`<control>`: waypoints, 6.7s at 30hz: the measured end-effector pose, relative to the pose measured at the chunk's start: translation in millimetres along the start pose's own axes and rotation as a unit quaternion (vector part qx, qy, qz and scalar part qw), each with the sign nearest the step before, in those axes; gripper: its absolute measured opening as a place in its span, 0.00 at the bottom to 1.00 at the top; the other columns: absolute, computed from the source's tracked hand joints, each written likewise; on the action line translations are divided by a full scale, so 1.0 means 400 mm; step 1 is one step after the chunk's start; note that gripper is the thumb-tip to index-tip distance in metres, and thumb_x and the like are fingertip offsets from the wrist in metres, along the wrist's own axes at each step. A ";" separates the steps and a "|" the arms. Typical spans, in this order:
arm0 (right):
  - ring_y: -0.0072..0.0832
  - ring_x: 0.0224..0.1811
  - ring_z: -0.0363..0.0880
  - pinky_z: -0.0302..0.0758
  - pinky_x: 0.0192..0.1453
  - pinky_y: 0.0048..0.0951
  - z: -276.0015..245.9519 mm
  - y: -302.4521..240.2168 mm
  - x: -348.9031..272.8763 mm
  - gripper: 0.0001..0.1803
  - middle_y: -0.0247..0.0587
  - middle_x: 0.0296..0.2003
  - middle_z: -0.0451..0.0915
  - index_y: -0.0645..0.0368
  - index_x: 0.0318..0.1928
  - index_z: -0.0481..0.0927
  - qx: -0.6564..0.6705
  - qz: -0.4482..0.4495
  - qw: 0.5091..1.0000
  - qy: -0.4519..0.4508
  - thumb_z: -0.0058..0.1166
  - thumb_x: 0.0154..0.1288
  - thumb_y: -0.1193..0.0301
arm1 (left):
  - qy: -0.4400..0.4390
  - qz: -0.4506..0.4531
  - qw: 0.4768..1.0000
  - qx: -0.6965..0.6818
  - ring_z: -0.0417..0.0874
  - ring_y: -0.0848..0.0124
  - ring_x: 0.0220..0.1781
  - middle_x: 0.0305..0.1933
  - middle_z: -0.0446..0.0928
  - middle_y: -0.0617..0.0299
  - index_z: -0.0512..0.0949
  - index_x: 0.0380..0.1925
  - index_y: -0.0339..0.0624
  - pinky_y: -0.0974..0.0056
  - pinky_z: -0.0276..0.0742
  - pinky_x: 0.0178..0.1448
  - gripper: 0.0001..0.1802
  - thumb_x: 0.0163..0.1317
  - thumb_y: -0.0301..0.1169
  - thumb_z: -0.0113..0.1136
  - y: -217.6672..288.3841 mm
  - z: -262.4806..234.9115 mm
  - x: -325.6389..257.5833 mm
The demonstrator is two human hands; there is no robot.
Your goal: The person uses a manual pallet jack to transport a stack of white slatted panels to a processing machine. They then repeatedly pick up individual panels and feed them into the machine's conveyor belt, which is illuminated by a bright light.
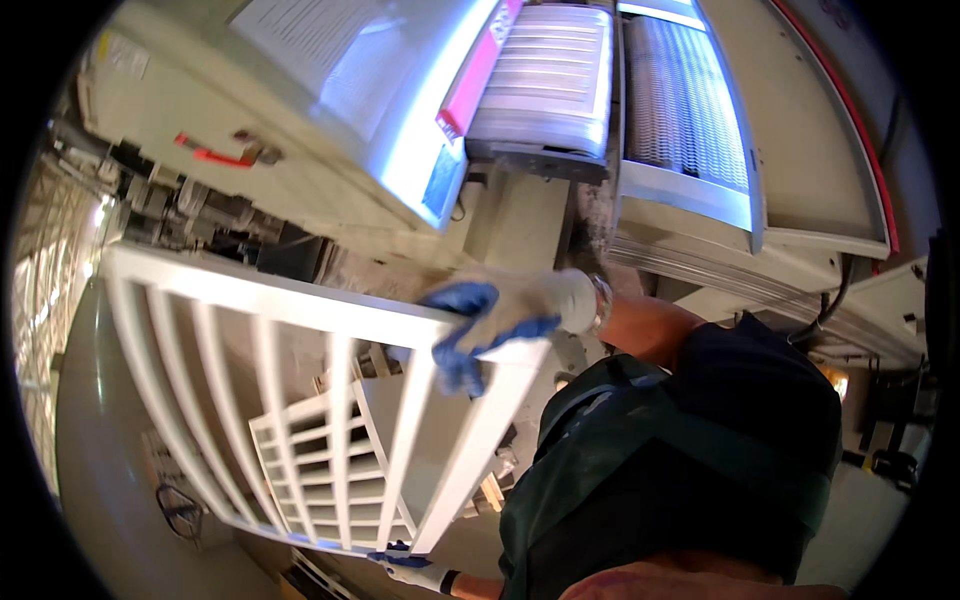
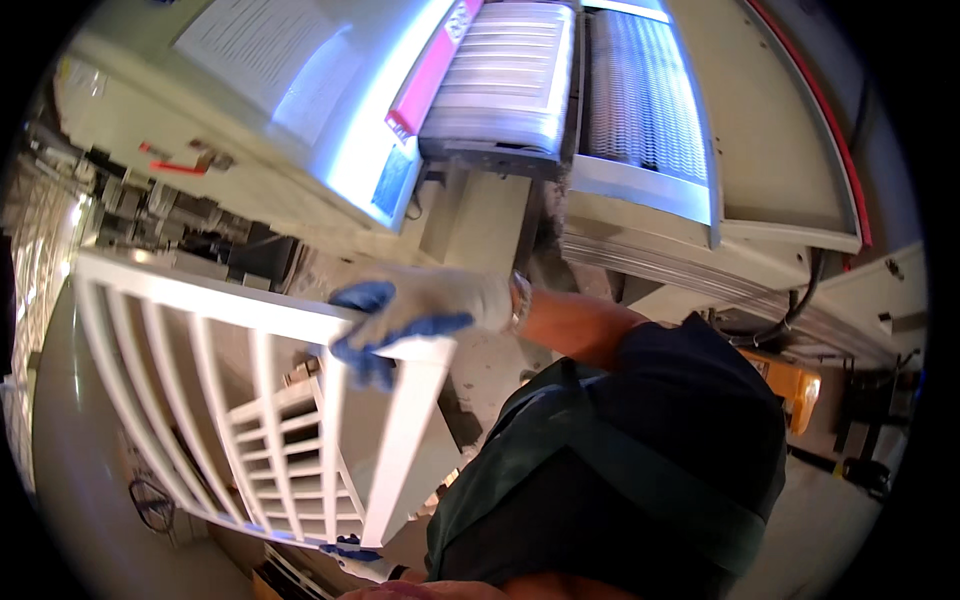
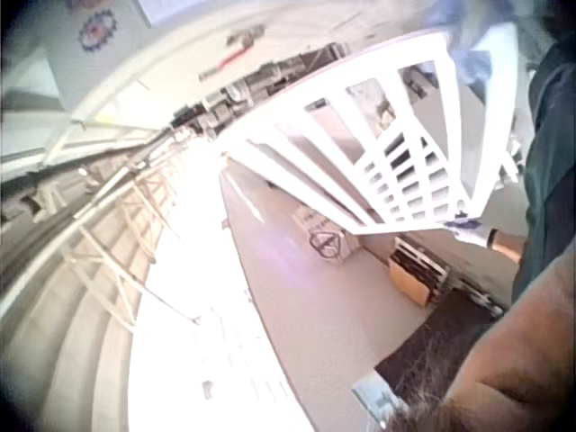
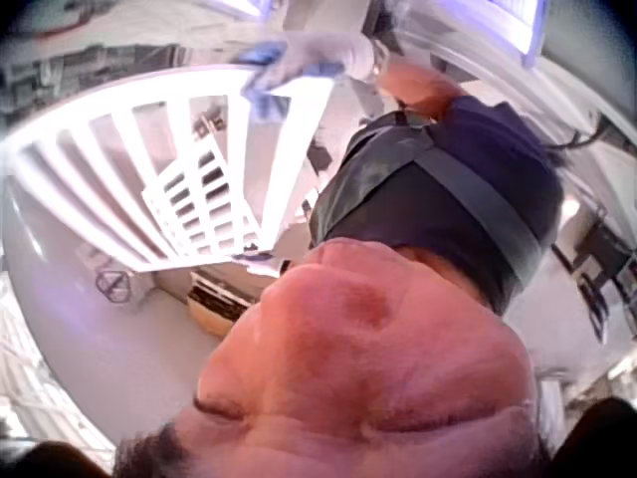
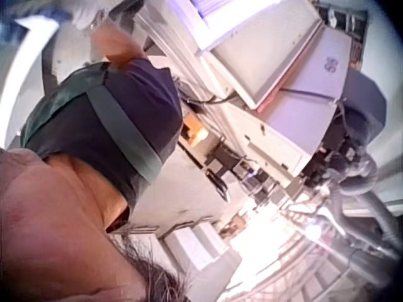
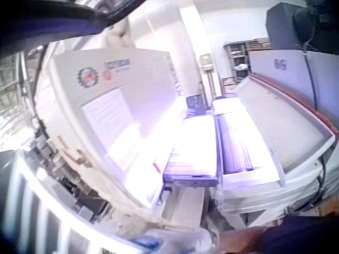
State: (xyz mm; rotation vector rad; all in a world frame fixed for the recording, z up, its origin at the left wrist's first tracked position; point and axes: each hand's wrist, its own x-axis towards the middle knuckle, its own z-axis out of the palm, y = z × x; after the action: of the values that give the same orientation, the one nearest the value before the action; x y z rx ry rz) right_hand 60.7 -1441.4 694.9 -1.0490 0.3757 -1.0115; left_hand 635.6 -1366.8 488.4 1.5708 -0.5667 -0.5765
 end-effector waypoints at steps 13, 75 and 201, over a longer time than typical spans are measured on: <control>0.39 0.57 0.79 0.79 0.64 0.38 -0.384 -0.002 -0.324 0.14 0.46 0.51 0.80 0.58 0.56 0.72 0.238 -0.398 0.834 0.299 0.52 0.74 0.68 | -0.142 0.339 0.920 -0.134 0.83 0.60 0.51 0.58 0.76 0.46 0.69 0.63 0.27 0.59 0.79 0.59 0.28 0.72 0.38 0.55 0.568 0.717 -0.462; 0.39 0.45 0.84 0.82 0.51 0.36 -0.871 -0.057 -0.764 0.26 0.55 0.47 0.83 0.69 0.57 0.72 -0.032 -0.258 0.664 0.701 0.50 0.74 0.56 | -0.348 0.415 0.763 0.352 0.81 0.53 0.52 0.49 0.80 0.49 0.77 0.53 0.40 0.47 0.76 0.55 0.22 0.61 0.39 0.62 0.076 1.217 -0.610; 0.37 0.45 0.87 0.83 0.50 0.36 -0.758 -0.020 -0.537 0.21 0.49 0.46 0.86 0.62 0.54 0.80 0.061 -0.163 0.879 0.444 0.46 0.76 0.58 | -0.099 0.212 0.702 0.673 0.66 0.45 0.69 0.71 0.62 0.44 0.69 0.66 0.49 0.40 0.66 0.66 0.34 0.60 0.48 0.59 0.005 0.749 -0.349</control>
State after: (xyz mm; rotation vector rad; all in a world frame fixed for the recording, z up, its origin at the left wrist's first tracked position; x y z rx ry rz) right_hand -263.3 -1426.7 513.1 -0.4737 0.8836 -1.7863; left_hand 332.6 -1498.6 474.6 2.5928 -1.7208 0.1750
